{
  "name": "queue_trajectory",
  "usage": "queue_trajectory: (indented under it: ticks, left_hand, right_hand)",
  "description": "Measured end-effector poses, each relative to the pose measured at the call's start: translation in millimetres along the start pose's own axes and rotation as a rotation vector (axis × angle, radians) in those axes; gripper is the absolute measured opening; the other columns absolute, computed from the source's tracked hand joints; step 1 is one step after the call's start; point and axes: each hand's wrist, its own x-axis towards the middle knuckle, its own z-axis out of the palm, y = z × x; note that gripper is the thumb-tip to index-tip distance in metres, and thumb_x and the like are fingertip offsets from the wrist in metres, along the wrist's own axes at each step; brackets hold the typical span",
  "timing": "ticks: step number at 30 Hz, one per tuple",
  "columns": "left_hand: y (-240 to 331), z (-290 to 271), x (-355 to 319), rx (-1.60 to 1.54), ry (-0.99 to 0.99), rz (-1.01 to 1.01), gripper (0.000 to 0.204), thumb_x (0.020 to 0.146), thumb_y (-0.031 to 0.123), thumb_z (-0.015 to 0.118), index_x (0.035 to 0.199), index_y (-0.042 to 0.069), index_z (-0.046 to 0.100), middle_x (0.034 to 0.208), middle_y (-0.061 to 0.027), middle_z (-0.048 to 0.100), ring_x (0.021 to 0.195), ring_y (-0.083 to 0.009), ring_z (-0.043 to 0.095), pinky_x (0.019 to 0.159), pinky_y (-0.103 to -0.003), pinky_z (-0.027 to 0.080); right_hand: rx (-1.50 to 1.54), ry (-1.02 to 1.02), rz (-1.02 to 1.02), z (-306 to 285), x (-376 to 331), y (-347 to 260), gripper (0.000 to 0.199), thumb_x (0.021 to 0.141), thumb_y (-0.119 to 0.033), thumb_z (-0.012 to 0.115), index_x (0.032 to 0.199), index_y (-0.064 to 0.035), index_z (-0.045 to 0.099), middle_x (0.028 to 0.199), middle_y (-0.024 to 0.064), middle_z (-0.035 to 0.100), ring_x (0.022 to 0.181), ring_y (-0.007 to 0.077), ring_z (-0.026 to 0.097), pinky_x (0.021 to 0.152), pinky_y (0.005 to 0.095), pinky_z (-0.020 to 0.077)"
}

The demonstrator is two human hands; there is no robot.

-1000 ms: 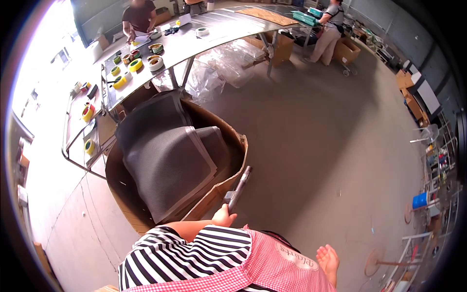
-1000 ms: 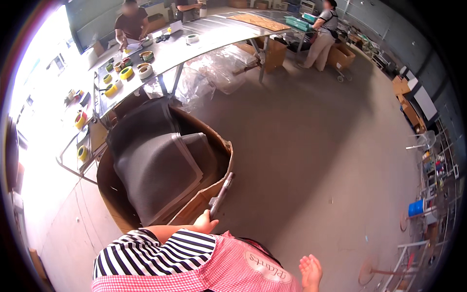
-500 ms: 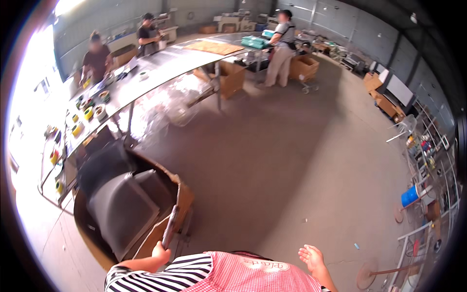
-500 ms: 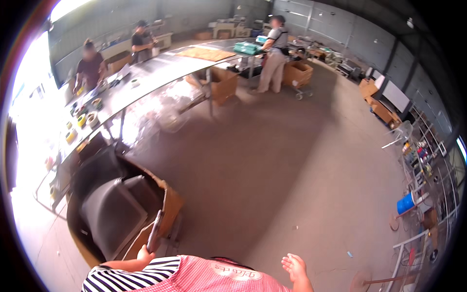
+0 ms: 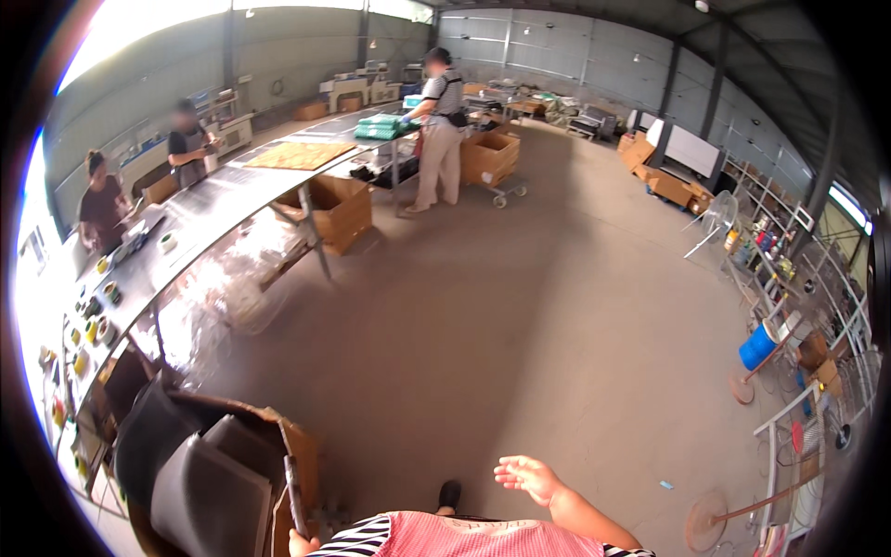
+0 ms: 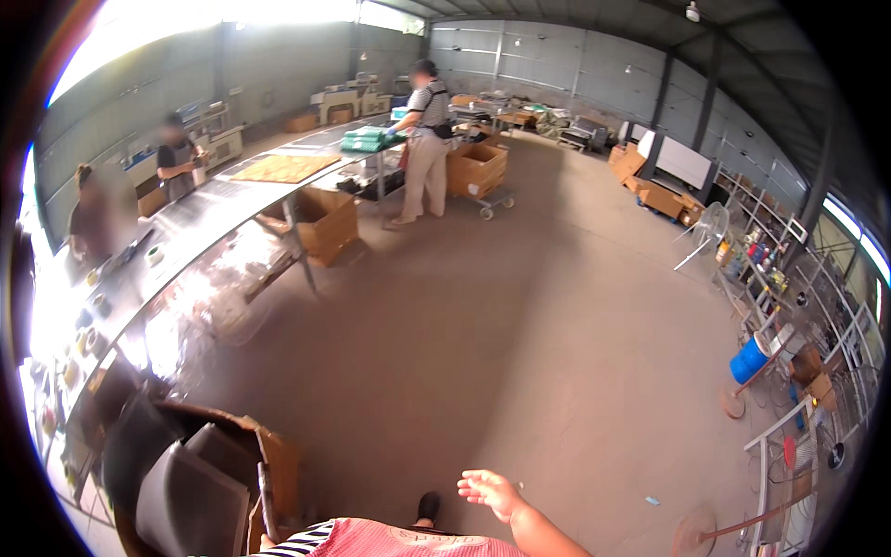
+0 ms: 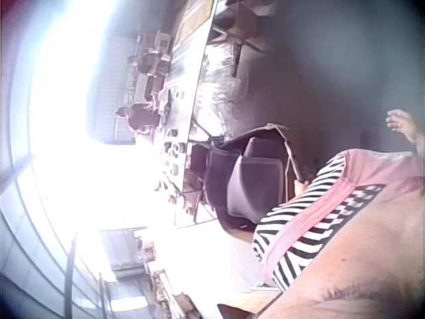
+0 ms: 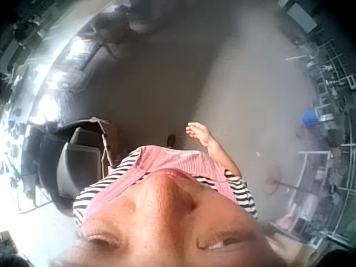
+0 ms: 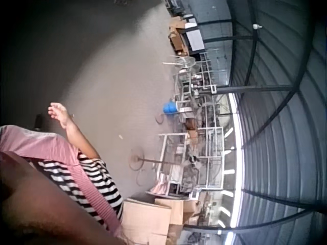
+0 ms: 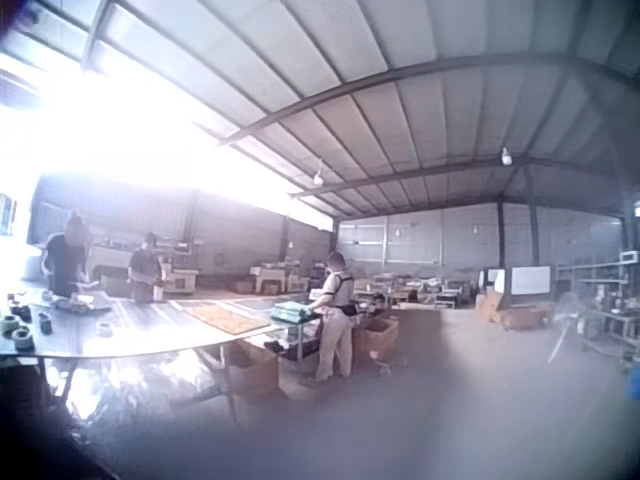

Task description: The person retrieves a gray mesh mat from a cardboard box and places it on a work table. They then spray a cleaning solution onto the mat and wipe the surface with a white cloth, focusing on the edges and the mesh texture.

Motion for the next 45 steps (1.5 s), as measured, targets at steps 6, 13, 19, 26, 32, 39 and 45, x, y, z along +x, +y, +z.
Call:
queue_trajectory:
  ticks: [6, 13, 19, 26, 32, 39, 45]
  left_hand:
    - [184, 20, 41, 0.030, 0.038, 0.063, 0.042, 0.081, 0.020, 0.067, 0.113, -0.001, 0.049, 0.106, -0.0279, 0.066, 0.103, -0.0437, 0.065, 0.089, -0.049, 0.052]
    - [336, 34, 64, 0.074, 0.039, 0.156, 0.041, 0.082, 0.020, 0.067, 0.114, -0.001, 0.049, 0.106, -0.0278, 0.066, 0.103, -0.0434, 0.065, 0.090, -0.049, 0.052]
    - [504, 85, 74, 0.097, 0.012, 0.242, 0.041, 0.083, 0.020, 0.066, 0.114, -0.001, 0.049, 0.107, -0.0277, 0.066, 0.104, -0.0430, 0.065, 0.090, -0.049, 0.052]
    - [701, 157, 54, 0.102, 0.008, 0.292, 0.040, 0.084, 0.019, 0.065, 0.115, -0.001, 0.049, 0.108, -0.0276, 0.066, 0.105, -0.0427, 0.065, 0.091, -0.049, 0.052]
    - [863, 223, 49, 0.091, -0.054, 0.382, 0.040, 0.084, 0.019, 0.065, 0.115, -0.001, 0.050, 0.108, -0.0275, 0.066, 0.105, -0.0423, 0.065, 0.091, -0.048, 0.052]
    - [1018, 268, 67, 0.107, -0.049, 0.451, 0.039, 0.085, 0.018, 0.064, 0.116, -0.001, 0.050, 0.109, -0.0274, 0.066, 0.106, -0.0420, 0.064, 0.091, -0.048, 0.052]
    - [1176, 316, 110, 0.092, -0.031, 0.452, 0.039, 0.086, 0.018, 0.064, 0.117, -0.001, 0.050, 0.110, -0.0273, 0.066, 0.107, -0.0417, 0.064, 0.092, -0.048, 0.052]
  right_hand:
    - [-0.082, 0.436, 0.219, -164, 40, 37, 0.033, 0.098, -0.024, 0.062, 0.123, -0.0029, 0.060, 0.108, 0.0136, 0.069, 0.098, 0.0218, 0.068, 0.082, 0.0344, 0.0561]
    - [0.194, 0.697, 0.199, -321, 41, 20, 0.040, 0.096, -0.018, 0.061, 0.125, 0.0082, 0.051, 0.106, 0.0222, 0.067, 0.092, 0.0314, 0.069, 0.081, 0.0389, 0.0578]
    - [0.151, 0.600, 0.321, -511, 99, 69, 0.047, 0.096, -0.016, 0.060, 0.129, 0.0147, 0.045, 0.111, 0.0304, 0.064, 0.098, 0.0349, 0.068, 0.084, 0.0417, 0.0577]
    - [0.018, 0.721, 0.388, -570, 201, -124, 0.047, 0.096, -0.020, 0.062, 0.128, 0.0110, 0.047, 0.111, 0.0254, 0.066, 0.094, 0.0341, 0.069, 0.081, 0.0411, 0.0583]
    - [-0.174, 0.606, 0.121, -631, 323, -317, 0.037, 0.094, -0.026, 0.066, 0.123, -0.0038, 0.060, 0.101, 0.0106, 0.069, 0.090, 0.0215, 0.068, 0.076, 0.0355, 0.0553]
    - [-0.197, 0.137, 0.017, -606, 466, -470, 0.040, 0.098, -0.028, 0.062, 0.131, -0.0051, 0.056, 0.120, 0.0117, 0.066, 0.106, 0.0198, 0.065, 0.089, 0.0345, 0.0526]
    - [-0.235, 0.049, 0.047, -705, 534, -517, 0.044, 0.098, -0.031, 0.063, 0.134, -0.0074, 0.055, 0.123, 0.0118, 0.064, 0.109, 0.0195, 0.063, 0.092, 0.0346, 0.0505]
